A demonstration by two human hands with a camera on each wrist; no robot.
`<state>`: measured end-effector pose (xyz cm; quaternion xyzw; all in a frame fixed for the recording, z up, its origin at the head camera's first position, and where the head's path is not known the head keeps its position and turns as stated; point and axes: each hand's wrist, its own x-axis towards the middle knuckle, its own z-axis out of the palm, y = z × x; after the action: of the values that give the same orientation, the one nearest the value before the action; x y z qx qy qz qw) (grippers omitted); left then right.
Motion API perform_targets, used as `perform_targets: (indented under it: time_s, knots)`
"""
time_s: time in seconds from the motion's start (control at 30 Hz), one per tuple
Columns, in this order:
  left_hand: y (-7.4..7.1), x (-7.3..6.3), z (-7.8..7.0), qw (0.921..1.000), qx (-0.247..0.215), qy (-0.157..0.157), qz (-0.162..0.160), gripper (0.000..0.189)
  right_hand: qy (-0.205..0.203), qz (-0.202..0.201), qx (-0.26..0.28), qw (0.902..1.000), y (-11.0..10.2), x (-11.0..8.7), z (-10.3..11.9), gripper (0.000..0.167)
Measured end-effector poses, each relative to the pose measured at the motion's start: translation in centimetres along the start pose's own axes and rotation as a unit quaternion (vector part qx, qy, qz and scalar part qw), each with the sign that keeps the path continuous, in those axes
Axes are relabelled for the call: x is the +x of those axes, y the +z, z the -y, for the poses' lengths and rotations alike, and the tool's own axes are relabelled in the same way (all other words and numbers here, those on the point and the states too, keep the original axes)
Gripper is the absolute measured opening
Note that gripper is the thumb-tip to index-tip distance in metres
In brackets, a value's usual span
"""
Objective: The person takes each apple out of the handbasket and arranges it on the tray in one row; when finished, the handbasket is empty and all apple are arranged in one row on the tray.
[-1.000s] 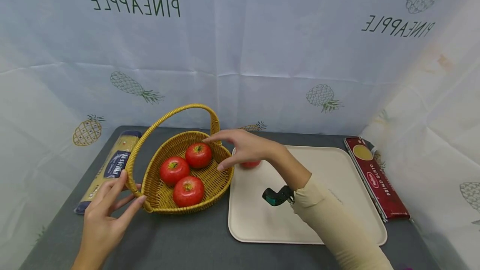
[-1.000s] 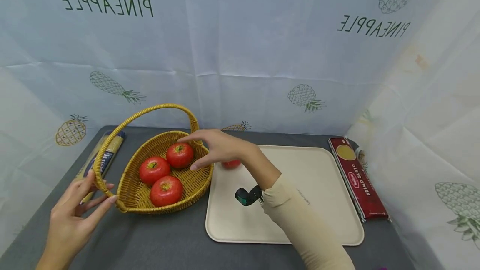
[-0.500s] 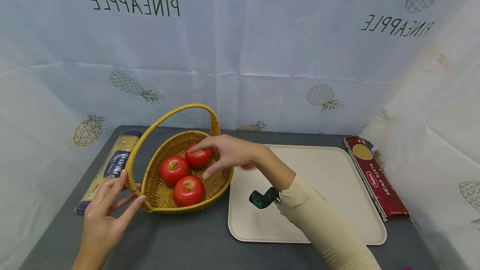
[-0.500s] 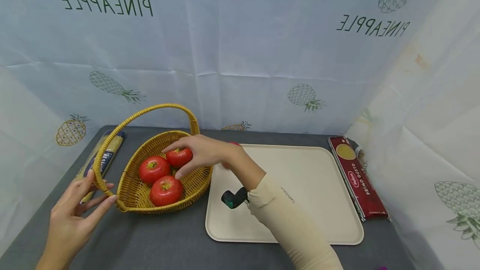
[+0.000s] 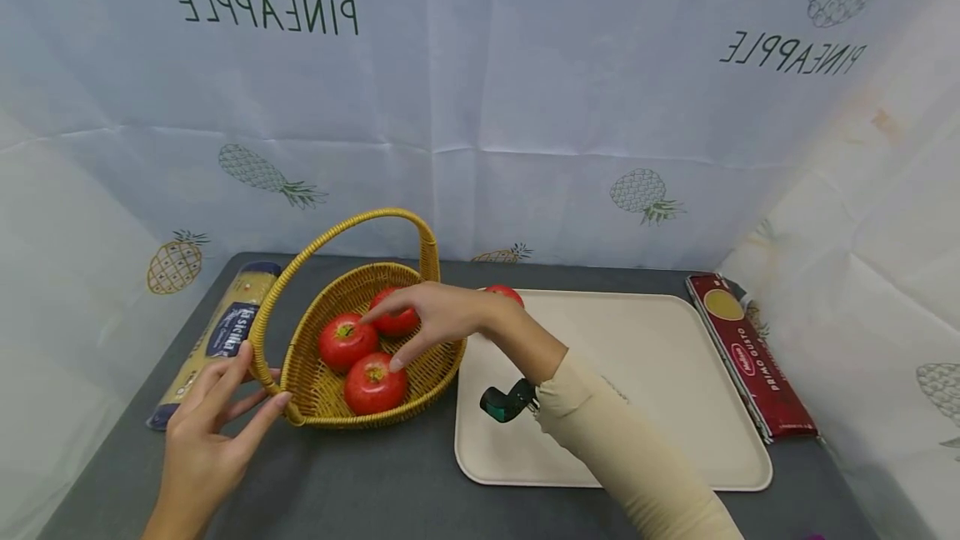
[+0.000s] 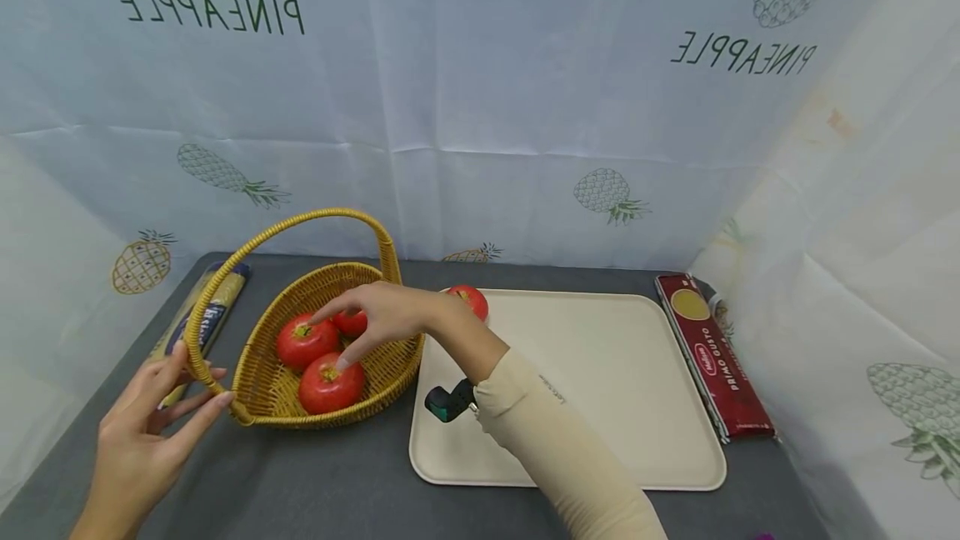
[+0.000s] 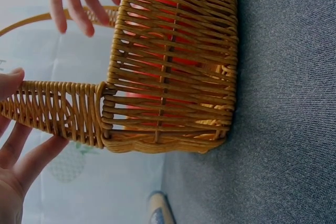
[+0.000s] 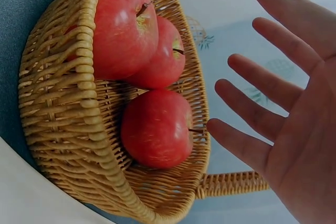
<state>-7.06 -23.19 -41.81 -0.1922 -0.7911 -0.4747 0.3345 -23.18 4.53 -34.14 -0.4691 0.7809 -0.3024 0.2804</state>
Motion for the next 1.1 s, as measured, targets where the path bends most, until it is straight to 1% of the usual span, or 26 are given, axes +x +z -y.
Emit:
perform_targets:
  time_s: [0.07, 0.17, 0.33, 0.5, 0.6, 0.7, 0.87, 0.97, 1.1]
  knots:
    - [-0.3, -0.1, 0.0, 1.0, 0.002, -0.003, 0.003, 0.072, -0.008, 0.009, -0.009, 0.9999, 0.3, 0.5, -0.2, 0.069]
    - [-0.6, -0.2, 0.0, 0.9999, 0.004, -0.006, 0.009, 0.072, -0.003, 0.021, -0.011, 0.9997, 0.8, 1.0, -0.4, 0.069]
    - [-0.9, -0.2, -0.1, 0.9998, 0.002, -0.007, 0.016, 0.072, 0.011, 0.035, 0.005, 0.9993, 1.6, 1.6, -0.8, 0.069]
    - [-0.8, -0.3, 0.0, 0.9997, -0.01, 0.0, 0.023, 0.072, 0.022, 0.046, 0.023, 0.9984, 2.5, 2.0, -1.5, 0.067]
    - [-0.9, -0.4, 0.0, 0.9997, -0.008, -0.003, 0.022, 0.072, 0.011, 0.053, 0.023, 0.9982, 2.8, 2.4, -1.8, 0.066]
    - [-0.9, -0.4, -0.1, 0.9998, -0.017, -0.005, 0.011, 0.072, 0.0, 0.059, 0.016, 0.9981, 2.9, 3.0, -1.8, 0.067]
    - [-0.3, -0.3, -0.2, 0.9994, -0.034, 0.0, -0.003, 0.072, 0.01, 0.071, 0.006, 0.9974, 2.6, 3.3, -1.9, 0.067]
    - [0.3, 0.0, -0.1, 0.9994, -0.035, 0.003, -0.007, 0.072, 0.016, 0.074, -0.004, 0.9971, 2.3, 3.3, -2.0, 0.066]
    - [0.6, 0.2, 0.2, 0.9996, -0.027, 0.001, -0.009, 0.072, 0.019, 0.076, -0.017, 0.9968, 2.0, 3.5, -2.2, 0.065]
